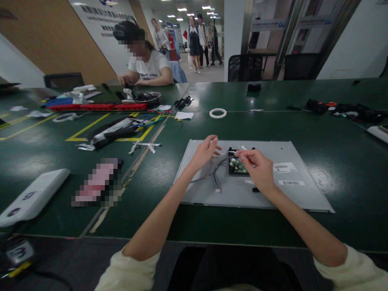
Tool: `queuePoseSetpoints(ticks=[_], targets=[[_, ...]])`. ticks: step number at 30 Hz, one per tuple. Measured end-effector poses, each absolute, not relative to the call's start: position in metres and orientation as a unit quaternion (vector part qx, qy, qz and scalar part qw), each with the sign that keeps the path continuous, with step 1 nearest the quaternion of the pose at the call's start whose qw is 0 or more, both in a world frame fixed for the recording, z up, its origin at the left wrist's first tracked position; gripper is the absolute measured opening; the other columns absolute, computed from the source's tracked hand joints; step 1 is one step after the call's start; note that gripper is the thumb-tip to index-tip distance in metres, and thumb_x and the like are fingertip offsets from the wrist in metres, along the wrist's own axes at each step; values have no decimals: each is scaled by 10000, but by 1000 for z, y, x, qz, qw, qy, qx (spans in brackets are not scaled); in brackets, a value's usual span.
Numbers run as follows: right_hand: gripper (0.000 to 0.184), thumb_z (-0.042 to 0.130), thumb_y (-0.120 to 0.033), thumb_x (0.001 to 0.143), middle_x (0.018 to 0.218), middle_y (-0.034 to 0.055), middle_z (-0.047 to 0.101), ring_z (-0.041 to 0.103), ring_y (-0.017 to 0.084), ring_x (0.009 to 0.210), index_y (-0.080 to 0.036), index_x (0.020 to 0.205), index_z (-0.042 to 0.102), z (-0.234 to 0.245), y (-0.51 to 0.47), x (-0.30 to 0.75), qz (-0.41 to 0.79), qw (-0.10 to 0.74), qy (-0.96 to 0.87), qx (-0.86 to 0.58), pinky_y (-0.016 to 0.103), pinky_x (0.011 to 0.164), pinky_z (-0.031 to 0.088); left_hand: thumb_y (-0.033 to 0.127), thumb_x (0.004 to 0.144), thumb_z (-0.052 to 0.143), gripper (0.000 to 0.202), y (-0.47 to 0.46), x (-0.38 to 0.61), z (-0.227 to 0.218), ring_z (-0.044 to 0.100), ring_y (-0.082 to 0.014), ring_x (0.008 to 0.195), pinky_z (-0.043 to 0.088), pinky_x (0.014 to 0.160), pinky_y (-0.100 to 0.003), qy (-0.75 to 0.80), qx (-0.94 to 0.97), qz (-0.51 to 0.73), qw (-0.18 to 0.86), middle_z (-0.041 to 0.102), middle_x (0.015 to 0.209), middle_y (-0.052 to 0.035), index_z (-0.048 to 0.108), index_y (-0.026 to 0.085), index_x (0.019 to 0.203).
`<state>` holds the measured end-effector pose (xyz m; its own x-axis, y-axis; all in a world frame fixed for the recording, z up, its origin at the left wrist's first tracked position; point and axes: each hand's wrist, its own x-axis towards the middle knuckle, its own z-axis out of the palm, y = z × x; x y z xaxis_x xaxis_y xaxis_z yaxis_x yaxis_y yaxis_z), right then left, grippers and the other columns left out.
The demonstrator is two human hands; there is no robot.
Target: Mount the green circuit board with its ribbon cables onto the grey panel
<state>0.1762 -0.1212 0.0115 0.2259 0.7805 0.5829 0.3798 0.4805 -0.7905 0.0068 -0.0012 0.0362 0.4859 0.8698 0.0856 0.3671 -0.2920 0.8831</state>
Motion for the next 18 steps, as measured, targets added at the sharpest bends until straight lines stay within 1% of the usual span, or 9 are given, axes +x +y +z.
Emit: queuePoseSetpoints(ticks=[1, 2, 4, 5, 8, 10, 14, 18], targets=[[82, 500, -233, 883, 1037, 64, 664, 649, 172, 931, -193, 917, 564, 12, -120, 176, 156, 617, -599, -487, 329, 808, 537, 461, 901, 358, 421, -2, 1, 37, 648, -152, 722, 483, 586, -240, 412, 765, 283, 405, 635, 949, -77, 420, 194, 1220], [87, 505, -234, 879, 1034, 66, 665, 647, 174, 933, -192, 916, 571, 12, -120, 176, 145, 615, -600, -491, 336, 818, 534, 456, 863, 442, 450, -3, -4, 37, 638, -153, 737, 484, 623, -255, 411, 788, 266, 374, 624, 966, -78, 414, 190, 1226], [99, 507, -234, 875, 1035, 67, 666, 647, 174, 921, -190, 917, 585, 13, -119, 176, 117, 607, -606, -500, 337, 812, 538, 418, 753, 601, 587, -6, -13, 39, 616, -172, 799, 477, 679, -283, 387, 833, 215, 331, 589, 1033, -92, 397, 185, 1252], [104, 506, -231, 874, 1034, 65, 667, 649, 172, 907, -190, 919, 590, 14, -118, 176, 101, 602, -611, -505, 334, 801, 542, 386, 703, 648, 659, -7, -15, 40, 604, -182, 837, 473, 704, -293, 366, 852, 186, 324, 568, 1073, -102, 382, 184, 1272], [107, 501, -207, 873, 1033, 51, 669, 650, 162, 872, -197, 921, 596, 15, -118, 174, 60, 579, -632, -512, 318, 776, 548, 283, 624, 679, 780, -9, -19, 42, 570, -201, 923, 454, 774, -316, 319, 881, 124, 326, 512, 1155, -124, 332, 176, 1315], [116, 498, -188, 875, 1032, 44, 669, 645, 164, 881, -202, 932, 597, 15, -118, 171, 41, 551, -656, -514, 317, 782, 542, 231, 612, 653, 763, -8, -20, 42, 562, -202, 922, 445, 782, -321, 322, 885, 106, 320, 514, 1134, -122, 334, 164, 1301], [144, 484, -167, 888, 1018, 46, 670, 638, 170, 912, -196, 983, 589, 11, -118, 166, 8, 491, -706, -511, 316, 816, 518, 179, 633, 589, 610, -4, -21, 40, 561, -191, 868, 446, 722, -306, 333, 884, 94, 315, 548, 1020, -93, 389, 159, 1209], [141, 469, -164, 906, 987, 55, 677, 645, 176, 895, -178, 989, 582, 8, -118, 162, -27, 440, -739, -510, 306, 799, 508, 141, 639, 553, 523, -2, -22, 39, 551, -180, 854, 449, 723, -307, 312, 891, 100, 314, 538, 1011, -78, 424, 166, 1145]])
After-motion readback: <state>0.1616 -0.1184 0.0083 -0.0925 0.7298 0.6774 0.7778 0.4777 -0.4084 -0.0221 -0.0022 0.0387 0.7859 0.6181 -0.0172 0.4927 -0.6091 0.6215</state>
